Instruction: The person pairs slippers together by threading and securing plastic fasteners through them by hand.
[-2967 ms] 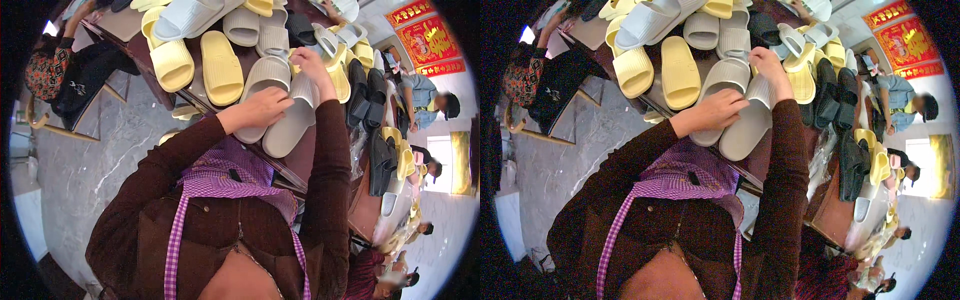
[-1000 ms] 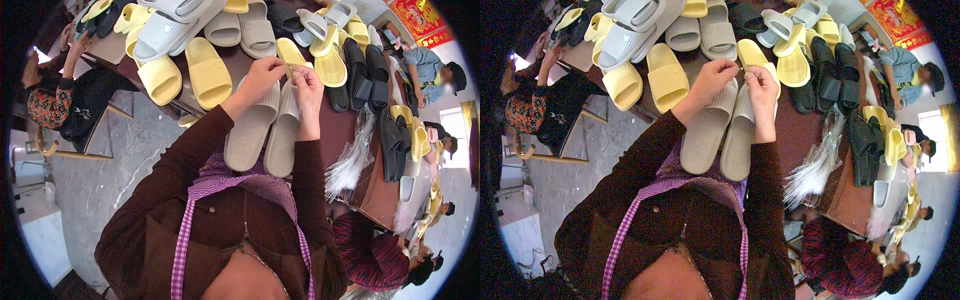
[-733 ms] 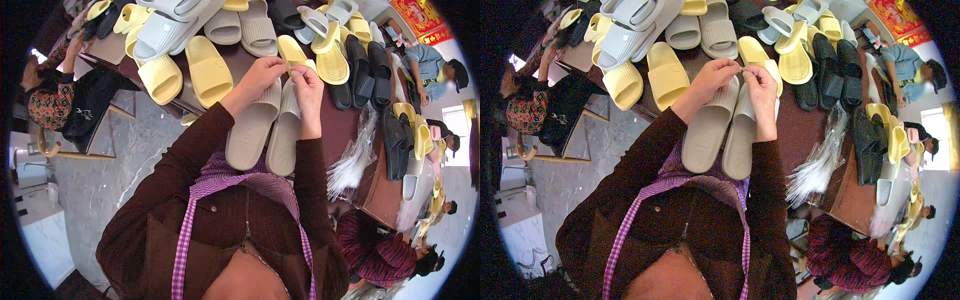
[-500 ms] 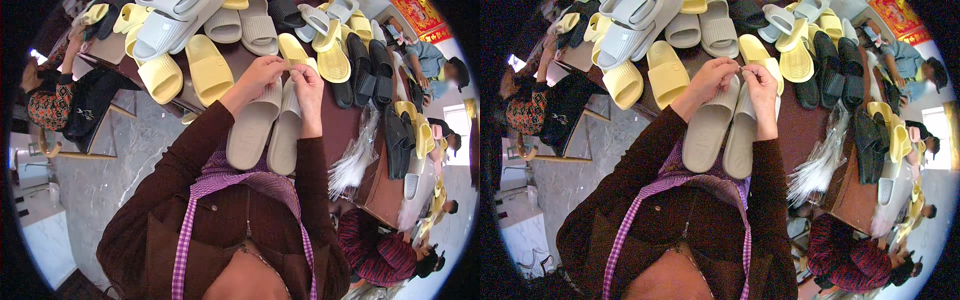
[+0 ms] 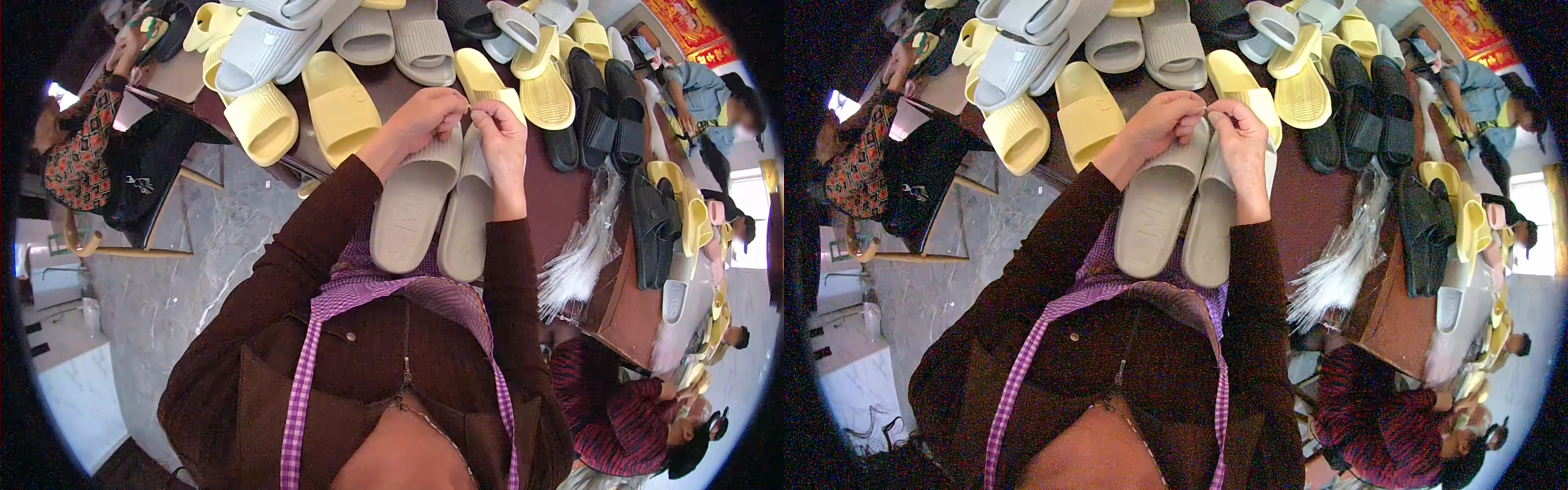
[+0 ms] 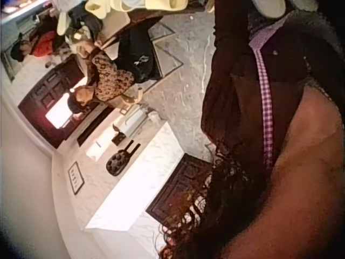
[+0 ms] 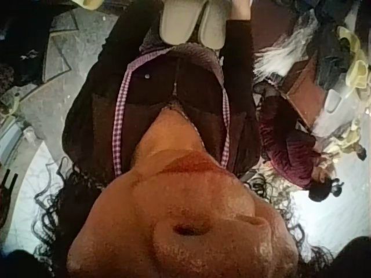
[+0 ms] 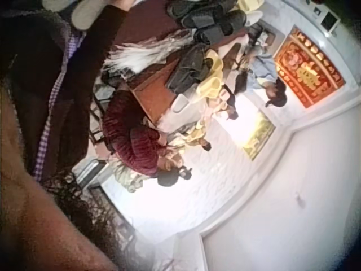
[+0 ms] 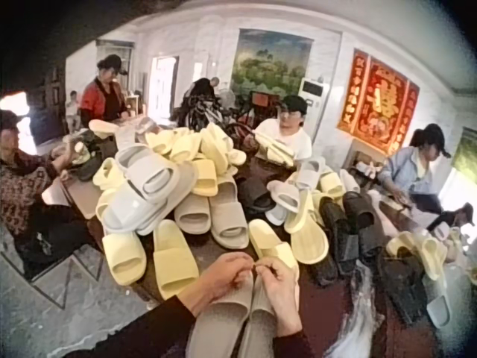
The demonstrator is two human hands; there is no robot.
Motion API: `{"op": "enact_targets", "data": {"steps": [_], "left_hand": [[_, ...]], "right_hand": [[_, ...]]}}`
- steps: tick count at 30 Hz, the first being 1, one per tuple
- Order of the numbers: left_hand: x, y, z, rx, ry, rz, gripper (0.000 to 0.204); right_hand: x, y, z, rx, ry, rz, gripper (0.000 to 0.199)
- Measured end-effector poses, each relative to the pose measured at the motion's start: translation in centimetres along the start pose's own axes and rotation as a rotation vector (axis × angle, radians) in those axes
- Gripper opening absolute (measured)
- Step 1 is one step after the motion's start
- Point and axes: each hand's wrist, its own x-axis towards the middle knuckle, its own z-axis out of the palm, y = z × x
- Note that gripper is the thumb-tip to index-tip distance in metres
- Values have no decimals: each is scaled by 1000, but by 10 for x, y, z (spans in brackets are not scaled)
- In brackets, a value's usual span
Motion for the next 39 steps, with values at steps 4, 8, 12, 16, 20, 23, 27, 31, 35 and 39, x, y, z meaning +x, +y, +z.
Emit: {"op": "enact_targets", "data": {"steps": [4,8,12,16,20,23,27,31,35,39], "left_hand": [[0,-1,1,43,12,-1,7],[0,-1,4,130,64,17,8],[-1,2,9,187,119,65,14],[-19,-2,-11,413,331,308,26],[-70,-2,-33,896,450,543,32],[-109,-20,-27,1050,414,514,30],[-120,-36,-9,1101,391,615,26],[-124,-30,-2,992,362,589,23],[-131,-21,-8,858,398,543,19],[-137,-23,-14,830,419,537,16]], "right_hand": [[0,4,-2,-22,-6,17,9],[1,5,-2,-81,-8,30,9],[6,-8,-11,-415,79,-224,10],[-25,-50,-18,-749,96,-431,16],[-92,-64,-40,-802,-263,24,21],[-116,-51,-23,-884,-187,-33,24],[-103,-43,-2,-878,-109,150,28],[-97,-19,5,-1063,21,61,29],[-115,-39,-7,-968,18,187,21],[-115,-97,-51,-865,165,16,26]]}}
